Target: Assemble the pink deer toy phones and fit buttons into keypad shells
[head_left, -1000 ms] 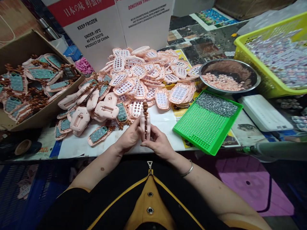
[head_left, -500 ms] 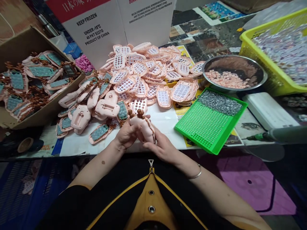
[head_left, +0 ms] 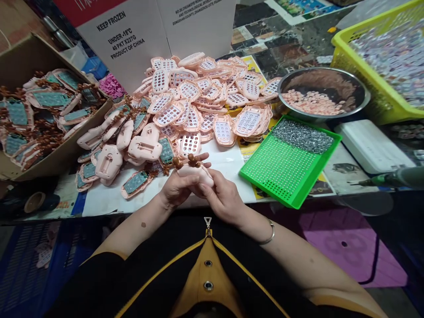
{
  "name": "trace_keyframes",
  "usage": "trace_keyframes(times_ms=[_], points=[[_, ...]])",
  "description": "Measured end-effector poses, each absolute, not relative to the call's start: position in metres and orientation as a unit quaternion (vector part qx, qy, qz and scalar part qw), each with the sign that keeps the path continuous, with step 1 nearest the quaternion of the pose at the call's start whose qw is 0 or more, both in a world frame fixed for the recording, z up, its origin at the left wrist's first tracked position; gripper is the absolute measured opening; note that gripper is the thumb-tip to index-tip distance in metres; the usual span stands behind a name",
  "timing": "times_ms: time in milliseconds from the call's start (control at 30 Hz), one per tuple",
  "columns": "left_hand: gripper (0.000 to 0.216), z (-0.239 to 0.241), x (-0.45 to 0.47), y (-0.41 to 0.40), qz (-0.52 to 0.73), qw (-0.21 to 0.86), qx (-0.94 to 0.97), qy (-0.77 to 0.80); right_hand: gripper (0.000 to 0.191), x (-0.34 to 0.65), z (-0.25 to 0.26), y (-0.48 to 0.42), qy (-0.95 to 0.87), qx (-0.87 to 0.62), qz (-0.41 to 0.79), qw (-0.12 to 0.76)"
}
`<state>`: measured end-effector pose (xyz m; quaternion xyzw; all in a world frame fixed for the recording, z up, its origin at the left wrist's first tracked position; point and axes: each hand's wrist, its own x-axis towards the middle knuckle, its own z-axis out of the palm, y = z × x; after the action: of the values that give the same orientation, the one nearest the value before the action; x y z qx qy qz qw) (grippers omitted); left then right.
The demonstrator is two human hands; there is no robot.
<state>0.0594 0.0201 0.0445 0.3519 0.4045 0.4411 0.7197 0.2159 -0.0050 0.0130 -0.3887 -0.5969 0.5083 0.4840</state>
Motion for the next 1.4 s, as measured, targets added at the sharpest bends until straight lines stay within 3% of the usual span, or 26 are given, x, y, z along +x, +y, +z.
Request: trace_keyframes(times_ms=[133,233,500,700,933,1100,1300,1400], points=[[0.067,0.043,0.054,0.022,0.439,0.741,0.35,0.369,0.048,0.219,0.018,0.003,-0.533,-0.327,0.637,0.451],[0.066,0.04,0.052,0.023,0.456,0.732,0.358,0.358,0.053,0.219,0.02,0.003,-0.544,-0.308,0.645,0.44],[0.049,0.042,0.059,0.022,0.483,0.694,0.363,0.392,0.042,0.217,0.013,-0.01,-0.716,-0.385,0.357,0.46],[0.049,0.05,0.062,0.015,0.476,0.688,0.386,0.389,0.036,0.226,0.019,-0.002,-0.732,-0.33,0.287,0.523],[0.04,0.055,0.073,0.011,0.512,0.642,0.44,0.364,0.031,0.215,0.015,-0.013,-0.701,-0.37,0.193,0.579],[0.041,0.057,0.078,0.01,0.518,0.589,0.514,0.347,0.036,0.212,0.005,-0.012,-0.631,-0.369,0.235,0.641],[0.03,0.056,0.072,-0.001,0.53,0.42,0.627,0.387,0.036,0.213,-0.016,-0.013,-0.641,-0.348,0.268,0.629],[0.034,0.054,0.071,0.002,0.523,0.389,0.652,0.387,0.035,0.207,-0.024,-0.016,-0.574,-0.375,0.322,0.653]])
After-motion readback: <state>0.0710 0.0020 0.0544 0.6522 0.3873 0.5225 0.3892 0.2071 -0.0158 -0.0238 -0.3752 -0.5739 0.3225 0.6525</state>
